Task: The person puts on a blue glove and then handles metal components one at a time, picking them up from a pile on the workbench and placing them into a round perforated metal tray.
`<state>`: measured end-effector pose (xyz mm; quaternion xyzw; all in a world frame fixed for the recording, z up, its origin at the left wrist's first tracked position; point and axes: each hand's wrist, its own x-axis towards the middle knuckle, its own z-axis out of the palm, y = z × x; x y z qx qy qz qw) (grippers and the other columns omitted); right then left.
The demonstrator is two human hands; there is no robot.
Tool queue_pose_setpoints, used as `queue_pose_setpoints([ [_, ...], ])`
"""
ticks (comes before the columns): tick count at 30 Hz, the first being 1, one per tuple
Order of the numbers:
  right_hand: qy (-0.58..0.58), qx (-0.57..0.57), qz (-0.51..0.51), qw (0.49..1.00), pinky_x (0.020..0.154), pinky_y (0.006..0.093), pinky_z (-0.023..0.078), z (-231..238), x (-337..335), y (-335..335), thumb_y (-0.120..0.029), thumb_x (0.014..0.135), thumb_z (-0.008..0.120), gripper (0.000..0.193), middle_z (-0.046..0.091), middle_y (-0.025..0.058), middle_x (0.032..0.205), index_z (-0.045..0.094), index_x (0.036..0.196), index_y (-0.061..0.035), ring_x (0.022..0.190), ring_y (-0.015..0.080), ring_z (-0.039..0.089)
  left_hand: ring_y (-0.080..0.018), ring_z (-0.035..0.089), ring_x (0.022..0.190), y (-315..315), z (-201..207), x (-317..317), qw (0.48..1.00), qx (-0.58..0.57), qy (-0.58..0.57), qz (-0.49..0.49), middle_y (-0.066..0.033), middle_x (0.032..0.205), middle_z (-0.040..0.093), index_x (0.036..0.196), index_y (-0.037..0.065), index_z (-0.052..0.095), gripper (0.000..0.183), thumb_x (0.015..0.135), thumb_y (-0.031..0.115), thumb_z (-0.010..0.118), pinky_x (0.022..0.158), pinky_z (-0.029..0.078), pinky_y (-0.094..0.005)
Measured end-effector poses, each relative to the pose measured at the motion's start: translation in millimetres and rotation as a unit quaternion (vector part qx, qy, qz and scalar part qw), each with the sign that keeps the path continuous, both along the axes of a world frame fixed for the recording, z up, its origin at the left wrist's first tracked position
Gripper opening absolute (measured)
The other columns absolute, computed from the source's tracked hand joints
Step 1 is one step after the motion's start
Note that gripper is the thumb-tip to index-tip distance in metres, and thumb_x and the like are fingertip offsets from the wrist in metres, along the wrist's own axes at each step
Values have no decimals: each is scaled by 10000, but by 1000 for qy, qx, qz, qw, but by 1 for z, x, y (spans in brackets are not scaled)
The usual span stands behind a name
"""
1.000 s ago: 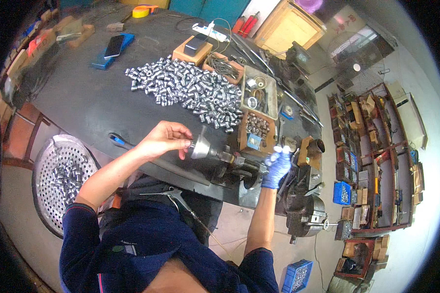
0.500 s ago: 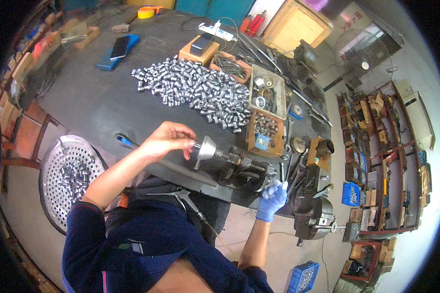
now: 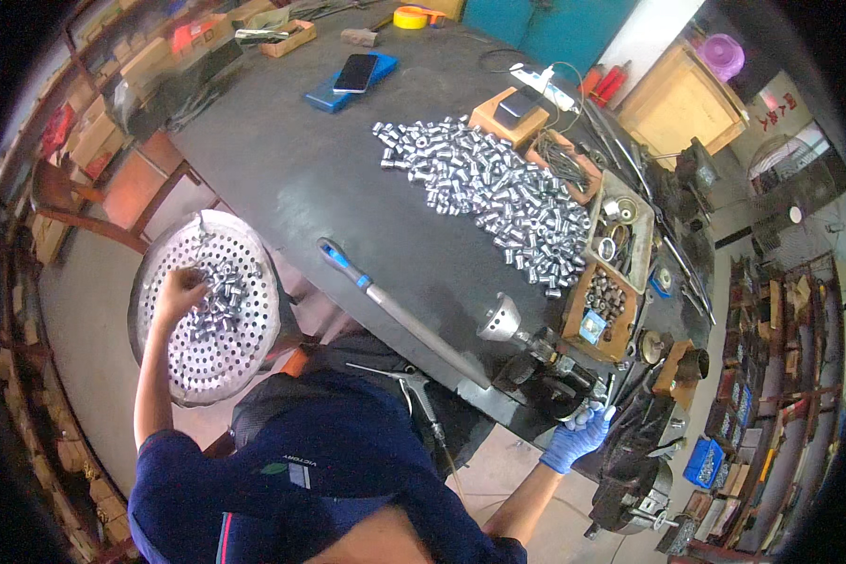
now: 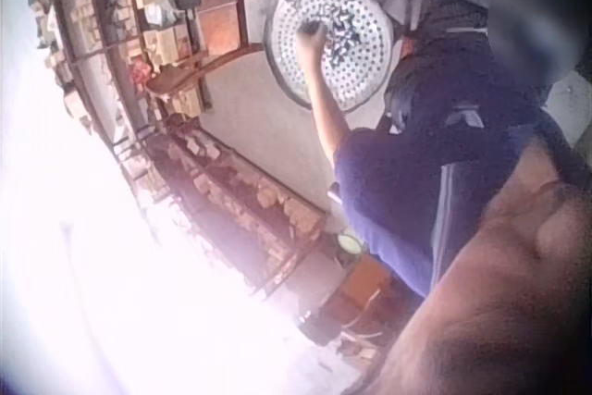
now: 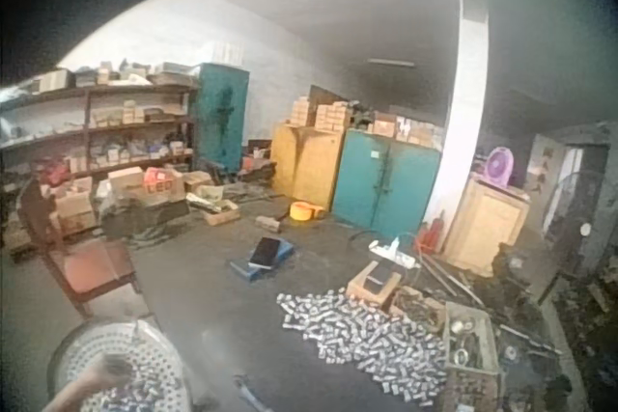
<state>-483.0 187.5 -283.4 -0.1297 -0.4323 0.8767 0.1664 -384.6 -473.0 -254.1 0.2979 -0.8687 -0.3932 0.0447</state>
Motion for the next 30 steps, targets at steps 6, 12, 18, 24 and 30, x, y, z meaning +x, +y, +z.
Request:
queue_pose_setpoints([
  [6, -25, -26, -27, 999, 298, 197, 286, -3, -2, 1, -384, 899, 500, 349, 479, -9, 479, 566, 724, -89, 340, 62, 393, -338, 596, 764, -4, 10, -8, 937, -342, 1, -68, -176, 769, 615, 851, 22, 616, 226, 684, 167, 660, 683, 461, -408],
  [12, 2, -45, -1, 999, 305, 196, 295, -5, -5, 0, -382, 895, 508, 329, 465, -24, 490, 532, 705, -114, 359, 60, 398, -345, 614, 773, 74, 7, -182, 930, -167, 191, -264, -179, 795, 635, 882, 14, 624, 219, 708, 146, 608, 712, 487, -400],
  [18, 7, -46, 21, 999, 320, 185, 307, -3, 1, 1, -377, 890, 516, 365, 489, -18, 493, 597, 772, -41, 367, 57, 404, -331, 616, 838, 135, -16, -316, 898, -292, 126, -303, -166, 883, 637, 1012, 53, 592, 299, 721, 120, 608, 736, 489, -426],
  [24, -41, -22, -67, 997, 312, 169, 285, -1, 2, -4, -379, 889, 520, 357, 492, -21, 501, 598, 800, -42, 367, 40, 398, -335, 611, 847, 141, -37, -329, 886, -334, 68, -315, -166, 906, 617, 963, 63, 570, 254, 714, 105, 594, 732, 491, -437],
  [30, -40, -46, -65, 996, 314, 181, 285, 7, -3, -12, -338, 888, 527, 302, 477, -23, 517, 573, 758, -69, 363, 59, 378, -341, 613, 822, 144, -29, -316, 866, -378, 92, -313, -171, 866, 607, 932, 18, 554, 244, 694, 63, 587, 726, 496, -427],
])
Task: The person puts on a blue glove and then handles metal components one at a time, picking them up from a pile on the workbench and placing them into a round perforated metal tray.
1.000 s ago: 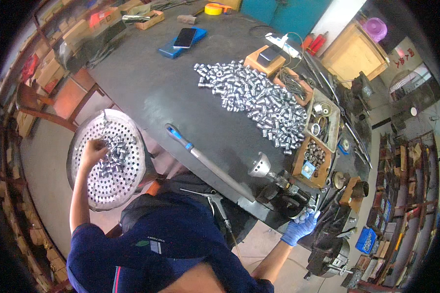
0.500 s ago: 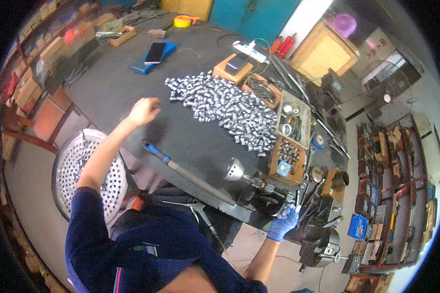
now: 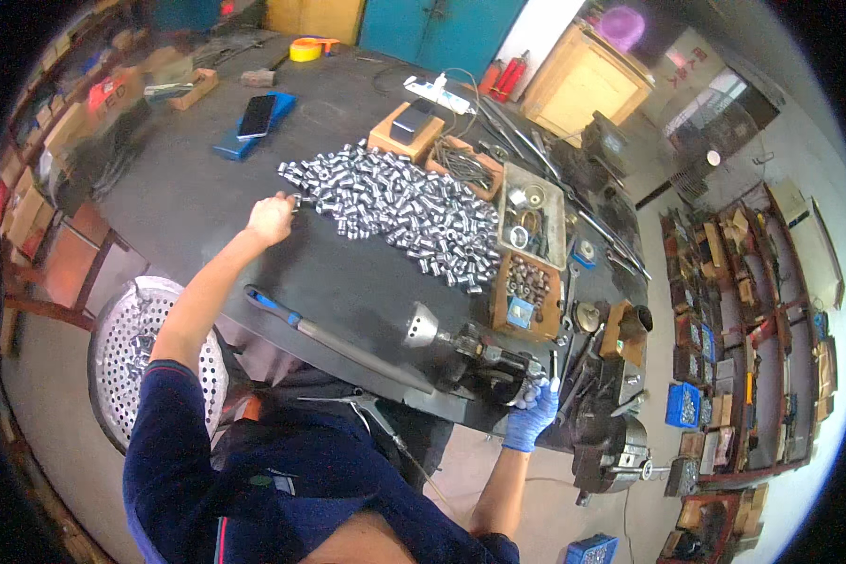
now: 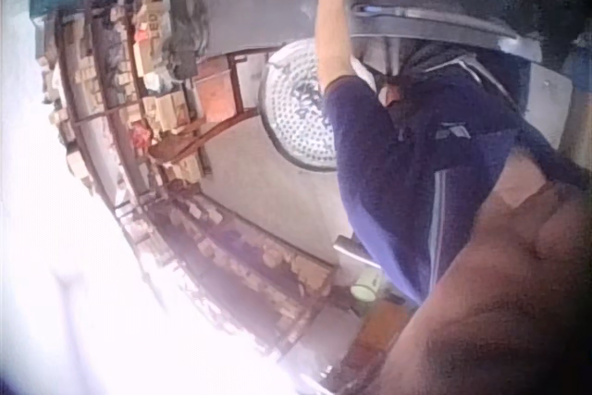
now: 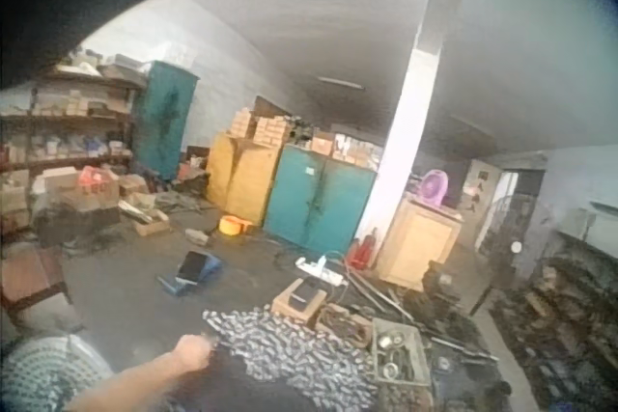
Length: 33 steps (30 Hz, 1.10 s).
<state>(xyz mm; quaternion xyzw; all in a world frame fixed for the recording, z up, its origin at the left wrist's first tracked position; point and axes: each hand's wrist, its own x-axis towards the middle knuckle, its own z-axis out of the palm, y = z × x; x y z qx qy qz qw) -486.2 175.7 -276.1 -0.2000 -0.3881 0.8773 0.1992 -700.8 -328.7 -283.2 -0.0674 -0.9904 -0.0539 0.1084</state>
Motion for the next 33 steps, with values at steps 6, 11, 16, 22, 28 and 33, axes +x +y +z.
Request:
queue_pose_setpoints([
  [6, -6, -4, 15, 1000, 318, 178, 293, -4, 5, 7, -354, 898, 508, 345, 469, -23, 513, 584, 784, -39, 380, 45, 391, -189, 615, 625, 41, 37, 62, 805, 550, -217, -50, -113, 767, 629, 910, -34, 574, 167, 760, 16, 626, 571, 492, -288],
  [11, 6, -12, 34, 999, 313, 182, 311, -10, 2, 12, -372, 884, 530, 339, 489, -17, 508, 588, 769, -58, 364, 53, 404, -138, 601, 634, 122, 66, 117, 614, 688, -306, -237, -88, 791, 617, 978, -39, 575, 188, 807, 27, 620, 600, 488, -248],
  [16, 37, -1, 59, 998, 314, 189, 318, -10, 6, 13, -368, 890, 519, 356, 501, -8, 512, 600, 780, -39, 362, 61, 412, -148, 616, 673, 154, 81, 129, 601, 688, -314, -259, -95, 790, 620, 964, -61, 582, 168, 807, -10, 613, 650, 495, -259],
  [22, 22, 28, 32, 999, 350, 189, 291, -4, 14, 8, -375, 890, 520, 376, 483, -2, 526, 585, 781, -20, 397, 65, 391, -131, 609, 707, 153, 88, 128, 644, 643, -298, -288, -84, 785, 619, 936, -65, 591, 151, 785, -61, 601, 674, 494, -255],
  [28, 90, 40, 100, 990, 367, 215, 298, 25, 35, 8, -370, 906, 486, 407, 457, 14, 499, 589, 825, 14, 394, 85, 367, -120, 600, 738, 155, 86, 130, 647, 642, -269, -311, -66, 810, 617, 933, -46, 597, 156, 779, -67, 604, 694, 487, -245],
  [33, 144, 80, 95, 982, 359, 222, 294, 55, 31, 13, -372, 931, 428, 432, 418, 11, 456, 602, 846, 15, 372, 75, 325, -115, 595, 759, 155, 89, 129, 638, 654, -290, -285, -58, 819, 624, 921, -31, 600, 150, 774, -60, 615, 712, 485, -253],
])
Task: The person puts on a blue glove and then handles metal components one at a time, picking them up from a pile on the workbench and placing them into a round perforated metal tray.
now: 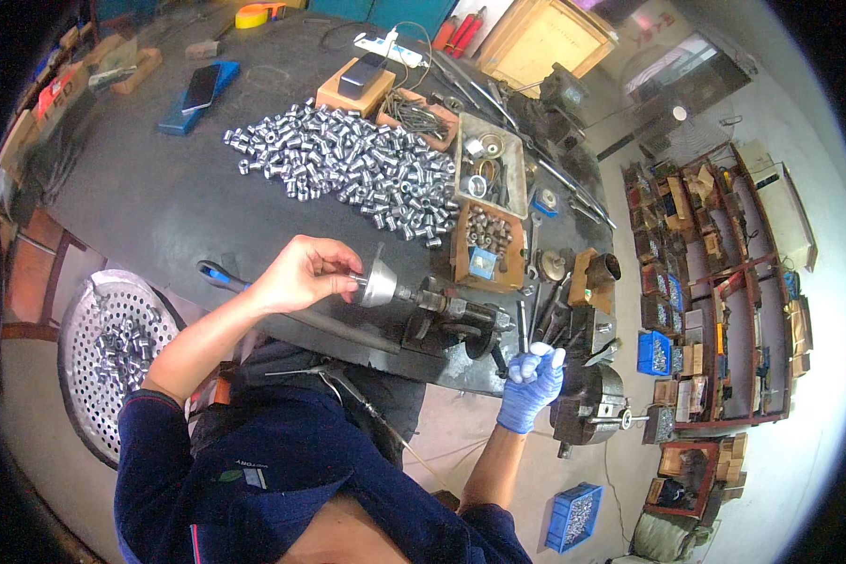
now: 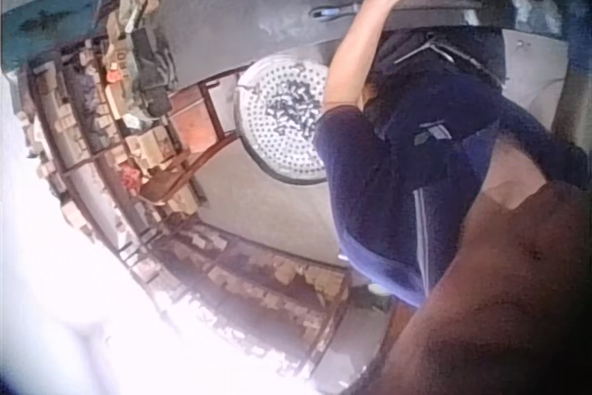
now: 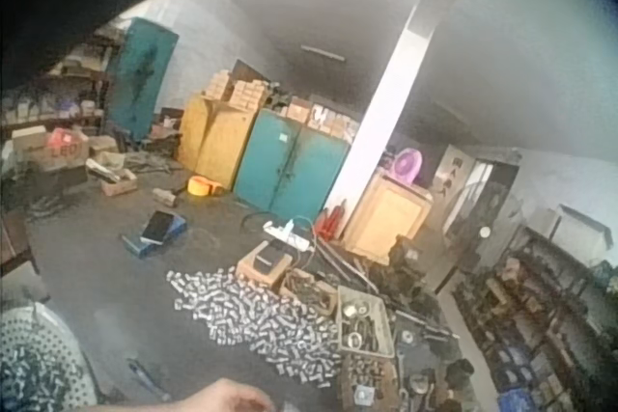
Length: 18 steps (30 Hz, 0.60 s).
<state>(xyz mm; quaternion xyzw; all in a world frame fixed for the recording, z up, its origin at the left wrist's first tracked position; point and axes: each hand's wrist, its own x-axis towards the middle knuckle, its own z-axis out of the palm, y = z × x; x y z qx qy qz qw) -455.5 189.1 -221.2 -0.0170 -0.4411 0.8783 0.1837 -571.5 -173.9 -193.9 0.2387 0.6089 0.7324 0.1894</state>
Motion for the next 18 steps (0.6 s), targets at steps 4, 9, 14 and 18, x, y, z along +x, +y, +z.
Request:
queue_pose_setpoints([
  [4, 1, -9, 14, 1000, 356, 215, 312, 12, -10, -1, -363, 938, 415, 436, 462, 25, 482, 598, 865, 27, 370, 78, 349, -104, 591, 778, -3, 8, -2, 993, -89, 74, -1, -59, 818, 627, 903, -26, 601, 152, 757, -50, 634, 723, 476, -245],
  [9, 23, -6, 32, 999, 346, 209, 327, 22, -22, -1, -362, 943, 401, 455, 483, 34, 504, 603, 867, 38, 371, 89, 377, -108, 590, 783, -3, 12, -4, 988, -107, 113, 4, -55, 812, 625, 875, -19, 596, 158, 728, -44, 650, 725, 468, -254],
  [14, 38, -12, 37, 999, 333, 205, 300, 34, -58, 7, -348, 926, 451, 425, 470, 25, 505, 607, 842, 38, 389, 78, 382, -150, 599, 788, -1, 9, -1, 967, -113, 225, 40, -68, 822, 619, 846, -1, 595, 183, 683, -45, 667, 727, 466, -276],
  [18, 32, -10, 29, 999, 337, 207, 320, 20, -95, 15, -330, 922, 468, 402, 495, 38, 518, 598, 838, 41, 394, 86, 403, -153, 599, 794, 0, 6, -1, 968, -108, 218, 52, -67, 834, 619, 849, -2, 599, 183, 686, -29, 678, 720, 469, -277],
])
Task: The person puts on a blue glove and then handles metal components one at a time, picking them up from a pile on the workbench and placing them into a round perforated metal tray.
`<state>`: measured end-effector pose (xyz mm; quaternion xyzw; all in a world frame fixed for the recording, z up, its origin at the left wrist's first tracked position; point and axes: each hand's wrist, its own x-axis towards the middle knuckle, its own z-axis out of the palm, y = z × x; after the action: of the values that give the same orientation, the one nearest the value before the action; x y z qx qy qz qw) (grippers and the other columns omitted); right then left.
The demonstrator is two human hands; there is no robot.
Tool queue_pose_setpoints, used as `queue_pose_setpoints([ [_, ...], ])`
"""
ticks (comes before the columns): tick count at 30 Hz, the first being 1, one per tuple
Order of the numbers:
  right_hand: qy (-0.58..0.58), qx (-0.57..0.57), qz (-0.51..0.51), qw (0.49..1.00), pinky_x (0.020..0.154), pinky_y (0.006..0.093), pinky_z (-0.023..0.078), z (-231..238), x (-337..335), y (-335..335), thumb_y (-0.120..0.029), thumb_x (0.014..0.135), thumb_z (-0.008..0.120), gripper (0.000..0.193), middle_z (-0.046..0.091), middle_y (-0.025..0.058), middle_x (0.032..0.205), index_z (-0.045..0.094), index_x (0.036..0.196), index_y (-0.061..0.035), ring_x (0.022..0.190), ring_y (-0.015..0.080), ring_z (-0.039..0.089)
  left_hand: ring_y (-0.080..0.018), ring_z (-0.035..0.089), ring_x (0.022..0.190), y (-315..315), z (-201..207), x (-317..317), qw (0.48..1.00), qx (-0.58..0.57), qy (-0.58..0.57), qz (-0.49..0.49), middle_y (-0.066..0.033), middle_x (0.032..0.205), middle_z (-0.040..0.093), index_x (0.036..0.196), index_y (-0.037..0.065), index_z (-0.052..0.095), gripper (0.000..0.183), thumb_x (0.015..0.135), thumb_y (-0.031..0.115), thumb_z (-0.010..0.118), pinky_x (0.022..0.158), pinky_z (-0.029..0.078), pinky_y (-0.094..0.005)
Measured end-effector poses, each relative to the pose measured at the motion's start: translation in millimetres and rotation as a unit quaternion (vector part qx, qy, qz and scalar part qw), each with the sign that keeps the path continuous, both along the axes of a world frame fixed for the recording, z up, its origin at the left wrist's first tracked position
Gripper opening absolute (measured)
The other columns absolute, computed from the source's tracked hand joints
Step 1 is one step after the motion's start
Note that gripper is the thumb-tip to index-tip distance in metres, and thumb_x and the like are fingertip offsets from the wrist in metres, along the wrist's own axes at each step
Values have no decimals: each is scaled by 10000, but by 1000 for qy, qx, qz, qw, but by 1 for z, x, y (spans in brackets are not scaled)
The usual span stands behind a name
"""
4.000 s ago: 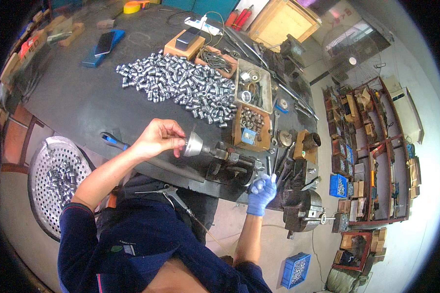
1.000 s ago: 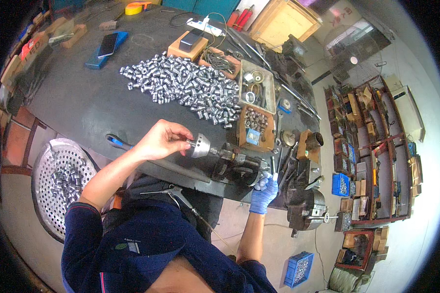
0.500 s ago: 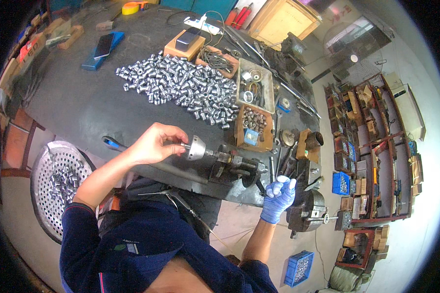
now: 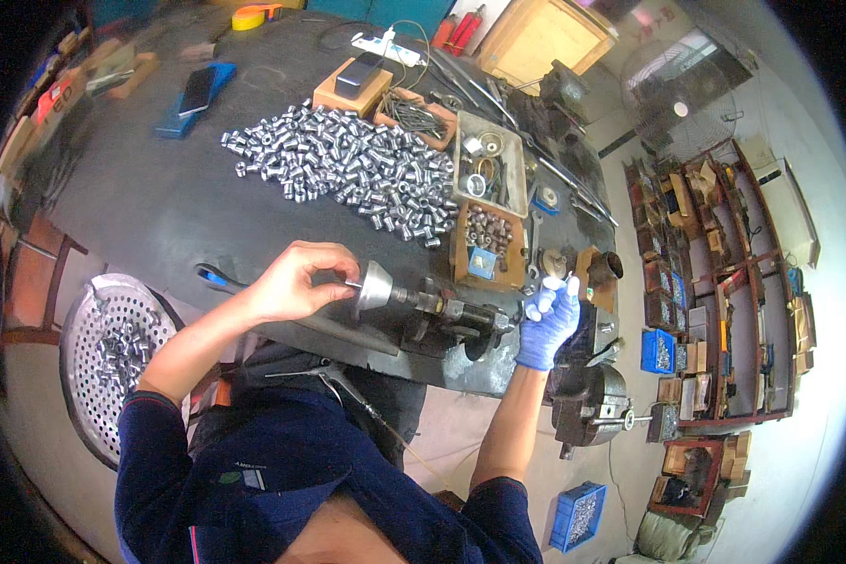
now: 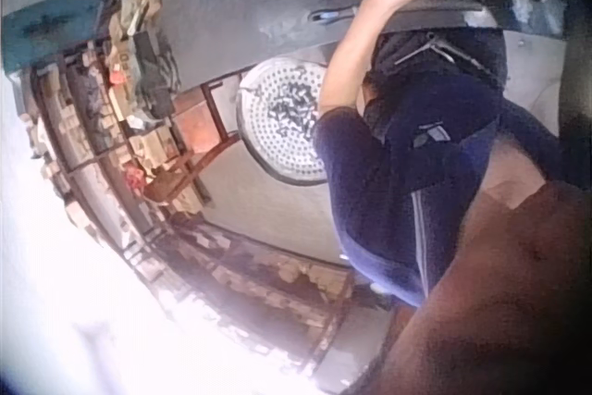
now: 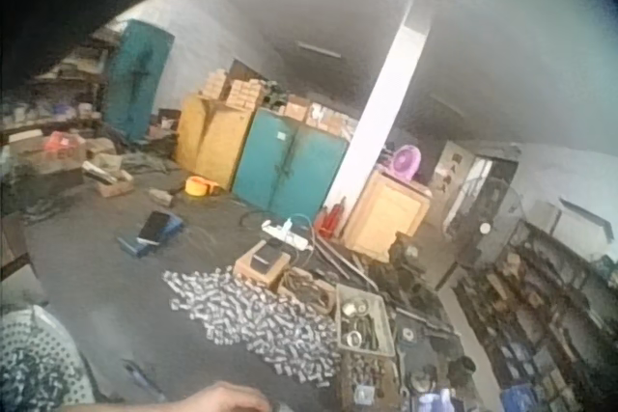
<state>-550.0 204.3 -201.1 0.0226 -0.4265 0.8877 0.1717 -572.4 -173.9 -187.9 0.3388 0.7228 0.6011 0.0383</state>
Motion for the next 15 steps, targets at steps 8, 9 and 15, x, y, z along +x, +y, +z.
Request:
queue_pose_setpoints([
  [8, -137, -4, -32, 990, 363, 229, 371, -93, -21, 16, -321, 886, 534, 299, 563, 25, 589, 591, 836, -32, 427, 104, 487, -120, 600, 739, 0, -8, 0, 970, 54, -235, -15, -66, 822, 625, 895, -47, 610, 148, 768, 4, 665, 700, 494, -251],
  [9, -192, -25, -142, 971, 365, 226, 364, -106, -14, 5, -316, 879, 547, 274, 571, 18, 615, 593, 831, -50, 440, 99, 491, -121, 603, 732, 0, -8, 0, 968, 74, -239, -20, -70, 815, 626, 898, -48, 611, 146, 767, -5, 661, 700, 496, -250],
  [15, -131, -58, -11, 990, 326, 227, 257, -70, 89, -7, -400, 916, 440, 445, 433, 8, 471, 620, 849, 0, 363, 86, 330, -135, 614, 743, 2, -11, 0, 980, 105, -168, -24, -81, 814, 626, 916, -55, 616, 157, 762, -41, 645, 711, 503, -262],
])
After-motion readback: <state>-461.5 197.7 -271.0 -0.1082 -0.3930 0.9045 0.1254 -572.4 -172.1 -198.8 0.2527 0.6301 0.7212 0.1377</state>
